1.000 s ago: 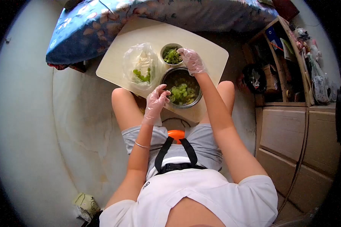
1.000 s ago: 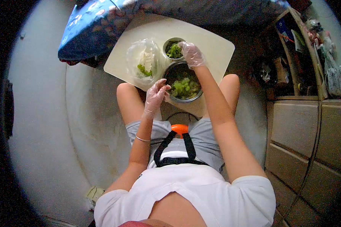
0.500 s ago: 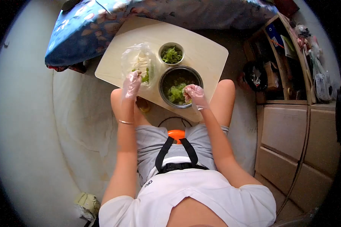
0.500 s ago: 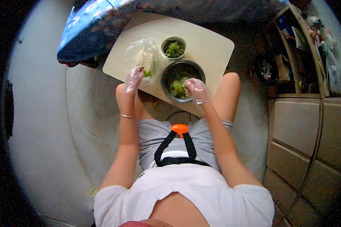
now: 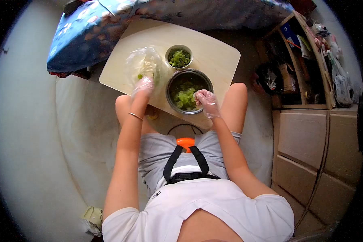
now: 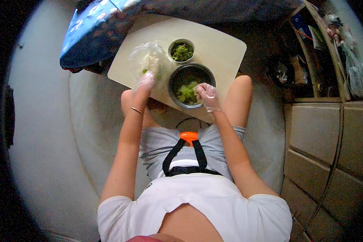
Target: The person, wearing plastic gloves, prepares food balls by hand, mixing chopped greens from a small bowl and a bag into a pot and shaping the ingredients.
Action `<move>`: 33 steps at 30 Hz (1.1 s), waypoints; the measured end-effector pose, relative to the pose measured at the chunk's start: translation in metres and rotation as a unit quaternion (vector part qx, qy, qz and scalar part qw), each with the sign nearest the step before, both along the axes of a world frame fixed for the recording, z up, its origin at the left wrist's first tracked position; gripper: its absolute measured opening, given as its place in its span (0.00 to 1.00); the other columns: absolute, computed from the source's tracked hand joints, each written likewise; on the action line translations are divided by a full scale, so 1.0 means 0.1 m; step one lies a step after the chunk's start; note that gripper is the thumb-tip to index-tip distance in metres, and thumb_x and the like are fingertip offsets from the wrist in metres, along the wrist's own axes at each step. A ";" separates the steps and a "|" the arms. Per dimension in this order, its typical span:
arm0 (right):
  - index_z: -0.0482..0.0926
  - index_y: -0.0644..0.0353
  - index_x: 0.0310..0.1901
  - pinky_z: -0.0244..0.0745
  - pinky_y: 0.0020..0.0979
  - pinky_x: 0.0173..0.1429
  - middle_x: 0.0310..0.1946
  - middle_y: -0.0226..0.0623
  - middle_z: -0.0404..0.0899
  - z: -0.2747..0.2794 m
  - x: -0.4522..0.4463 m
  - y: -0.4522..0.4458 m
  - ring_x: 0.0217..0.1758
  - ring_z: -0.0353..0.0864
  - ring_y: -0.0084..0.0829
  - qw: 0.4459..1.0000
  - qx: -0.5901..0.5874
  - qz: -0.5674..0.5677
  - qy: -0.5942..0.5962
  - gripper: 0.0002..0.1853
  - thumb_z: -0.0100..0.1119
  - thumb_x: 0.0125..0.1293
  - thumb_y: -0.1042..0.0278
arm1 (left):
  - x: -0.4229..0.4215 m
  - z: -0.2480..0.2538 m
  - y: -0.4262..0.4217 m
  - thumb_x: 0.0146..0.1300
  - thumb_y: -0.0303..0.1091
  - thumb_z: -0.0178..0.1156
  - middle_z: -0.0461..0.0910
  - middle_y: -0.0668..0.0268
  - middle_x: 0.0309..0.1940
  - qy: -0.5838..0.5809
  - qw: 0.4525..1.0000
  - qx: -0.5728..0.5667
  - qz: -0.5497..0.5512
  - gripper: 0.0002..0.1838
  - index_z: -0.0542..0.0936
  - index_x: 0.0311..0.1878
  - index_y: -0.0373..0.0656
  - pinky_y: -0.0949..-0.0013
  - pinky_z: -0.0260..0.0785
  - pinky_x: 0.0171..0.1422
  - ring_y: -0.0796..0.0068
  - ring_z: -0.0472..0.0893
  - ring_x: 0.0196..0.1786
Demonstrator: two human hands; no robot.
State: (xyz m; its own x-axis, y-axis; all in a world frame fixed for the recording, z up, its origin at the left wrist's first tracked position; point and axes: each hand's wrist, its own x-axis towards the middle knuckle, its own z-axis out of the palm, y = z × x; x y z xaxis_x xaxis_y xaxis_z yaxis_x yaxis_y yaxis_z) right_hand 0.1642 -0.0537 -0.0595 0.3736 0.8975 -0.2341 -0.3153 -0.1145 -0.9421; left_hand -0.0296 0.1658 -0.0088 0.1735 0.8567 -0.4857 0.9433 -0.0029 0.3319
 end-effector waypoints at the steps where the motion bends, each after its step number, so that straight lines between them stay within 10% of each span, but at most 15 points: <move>1: 0.76 0.61 0.37 0.71 0.20 0.31 0.27 0.27 0.76 0.01 -0.01 0.00 0.25 0.72 0.16 1.000 -0.005 0.001 -0.016 0.08 0.52 0.69 0.66 | -0.05 -0.40 0.15 0.62 0.41 0.43 0.77 0.47 0.51 0.021 0.998 0.027 -0.046 0.21 0.80 0.48 0.41 0.53 0.69 0.56 0.49 0.77 0.54; 5: 0.77 0.60 0.38 0.71 0.19 0.31 0.27 0.28 0.77 0.06 -0.03 -0.02 0.26 0.72 0.16 0.999 -0.008 -0.024 -0.030 0.07 0.54 0.68 0.67 | -0.05 -0.37 0.18 0.60 0.39 0.52 0.80 0.47 0.44 0.025 0.975 0.158 -0.154 0.18 0.80 0.49 0.41 0.56 0.73 0.47 0.51 0.81 0.45; 9: 0.76 0.62 0.44 0.72 0.19 0.33 0.30 0.29 0.77 0.34 -0.10 -0.01 0.28 0.75 0.17 1.000 -0.018 0.010 -0.010 0.09 0.54 0.68 0.67 | -0.16 0.02 -0.42 0.60 0.32 0.59 0.81 0.51 0.35 -0.351 0.903 0.238 -0.072 0.11 0.79 0.45 0.39 0.57 0.74 0.35 0.50 0.81 0.33; 17: 0.71 0.65 0.54 0.77 0.24 0.40 0.41 0.37 0.77 0.70 -0.70 0.15 0.41 0.78 0.21 0.984 0.052 0.128 0.113 0.17 0.56 0.64 0.71 | -0.12 0.44 -1.43 0.54 0.31 0.64 0.78 0.56 0.40 -0.277 0.877 0.308 -0.243 0.20 0.74 0.52 0.41 0.59 0.72 0.46 0.55 0.79 0.40; 33: 0.80 0.67 0.44 0.72 0.23 0.34 0.27 0.32 0.79 0.75 -0.71 0.03 0.28 0.75 0.18 0.991 0.010 0.123 0.045 0.14 0.55 0.62 0.66 | -0.20 0.44 -1.56 0.54 0.27 0.61 0.76 0.58 0.34 -0.244 0.874 0.322 -0.271 0.18 0.76 0.50 0.44 0.61 0.73 0.39 0.58 0.79 0.35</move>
State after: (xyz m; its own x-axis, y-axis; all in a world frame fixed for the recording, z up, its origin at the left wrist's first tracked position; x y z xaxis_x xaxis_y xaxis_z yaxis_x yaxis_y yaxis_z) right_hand 0.0935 -0.0508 0.0151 0.1219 0.9636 -0.2381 -0.3635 -0.1799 -0.9141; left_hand -0.0493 0.0096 0.0355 0.6908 0.6524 0.3119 0.4919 -0.7401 0.4586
